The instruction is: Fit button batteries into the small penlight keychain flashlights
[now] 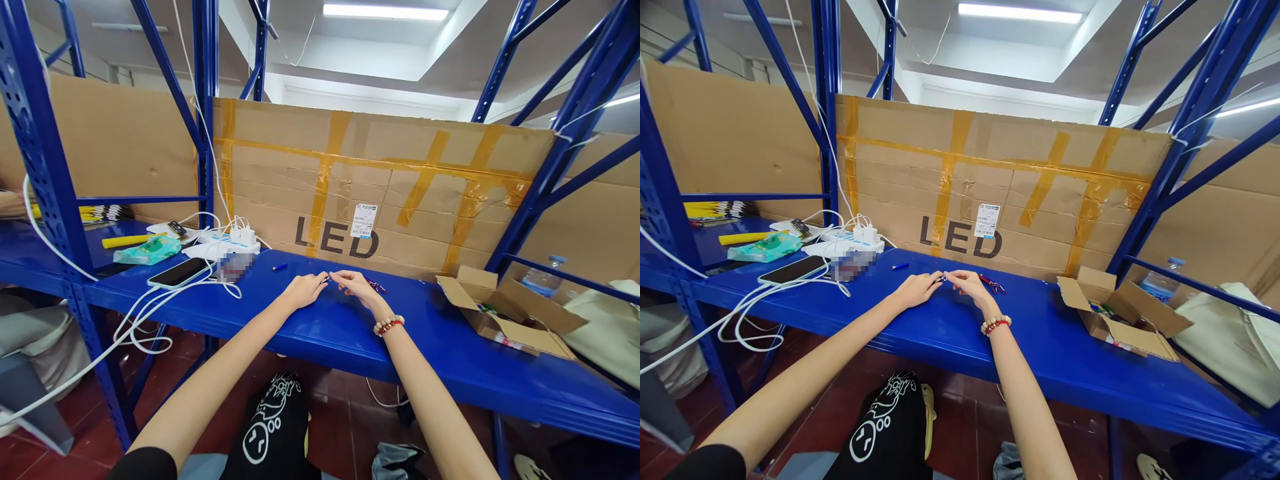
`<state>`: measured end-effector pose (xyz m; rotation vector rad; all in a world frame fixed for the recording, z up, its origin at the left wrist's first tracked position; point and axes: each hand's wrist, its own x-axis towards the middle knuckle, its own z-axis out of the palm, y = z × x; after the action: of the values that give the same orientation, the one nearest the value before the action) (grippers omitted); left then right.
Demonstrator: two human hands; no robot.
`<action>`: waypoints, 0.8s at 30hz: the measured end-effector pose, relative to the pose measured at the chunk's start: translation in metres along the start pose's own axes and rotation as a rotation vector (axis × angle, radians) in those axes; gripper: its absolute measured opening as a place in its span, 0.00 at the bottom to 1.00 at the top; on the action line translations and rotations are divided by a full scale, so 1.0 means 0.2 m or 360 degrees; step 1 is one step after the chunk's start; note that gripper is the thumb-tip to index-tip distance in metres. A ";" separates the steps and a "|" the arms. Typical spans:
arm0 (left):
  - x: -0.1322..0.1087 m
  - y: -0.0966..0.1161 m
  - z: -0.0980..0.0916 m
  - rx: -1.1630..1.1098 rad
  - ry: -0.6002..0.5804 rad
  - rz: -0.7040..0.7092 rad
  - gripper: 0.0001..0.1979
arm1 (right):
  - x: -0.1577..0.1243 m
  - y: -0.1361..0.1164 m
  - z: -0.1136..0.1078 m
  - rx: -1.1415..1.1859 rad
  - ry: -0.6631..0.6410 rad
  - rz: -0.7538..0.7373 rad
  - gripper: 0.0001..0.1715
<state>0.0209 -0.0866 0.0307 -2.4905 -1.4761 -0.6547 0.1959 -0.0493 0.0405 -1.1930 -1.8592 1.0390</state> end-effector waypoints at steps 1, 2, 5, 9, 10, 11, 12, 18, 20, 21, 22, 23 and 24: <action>0.00 0.00 0.01 -0.0010 -0.0013 -0.0002 0.15 | 0.00 0.00 0.00 0.0004 -0.0003 0.0008 0.17; 0.00 0.00 0.01 -0.0021 -0.0024 -0.0008 0.15 | 0.00 0.01 0.01 0.0006 -0.0008 0.0018 0.17; 0.00 0.00 0.03 -0.0068 -0.0044 -0.0046 0.15 | 0.01 0.02 0.02 0.0012 -0.0020 0.0051 0.17; 0.00 -0.01 0.04 -0.0161 -0.0047 -0.0107 0.15 | 0.02 0.04 0.04 0.0025 0.0013 0.0097 0.17; 0.00 -0.02 0.04 -0.0189 -0.0048 -0.0117 0.15 | 0.03 0.05 0.04 0.0028 0.0025 0.0109 0.17; 0.00 -0.02 0.04 -0.0219 -0.0050 -0.0124 0.15 | 0.03 0.05 0.05 0.0032 0.0035 0.0122 0.17; 0.00 -0.03 0.04 -0.0250 -0.0052 -0.0127 0.15 | 0.03 0.05 0.05 0.0036 0.0042 0.0137 0.17; 0.01 -0.06 0.04 -0.0445 -0.0082 -0.0111 0.14 | 0.04 0.03 0.08 0.0056 0.0044 0.0217 0.16; 0.02 -0.07 0.04 -0.0515 -0.0098 -0.0103 0.14 | 0.04 0.03 0.09 0.0067 0.0043 0.0231 0.14; 0.02 -0.08 0.04 -0.0553 -0.0107 -0.0099 0.13 | 0.05 0.02 0.09 0.0074 0.0043 0.0234 0.14; 0.02 -0.09 0.04 -0.0594 -0.0116 -0.0091 0.13 | 0.05 0.02 0.09 0.0083 0.0044 0.0235 0.15; 0.02 -0.09 0.04 -0.0636 -0.0126 -0.0079 0.12 | 0.05 0.01 0.09 0.0093 0.0045 0.0233 0.17; 0.02 -0.10 0.04 -0.0679 -0.0134 -0.0067 0.12 | 0.05 0.01 0.10 0.0105 0.0049 0.0228 0.20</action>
<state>0.0068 -0.0709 0.0240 -2.8338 -1.5588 -0.9738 0.1764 -0.0438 0.0323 -1.3108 -1.7230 1.1445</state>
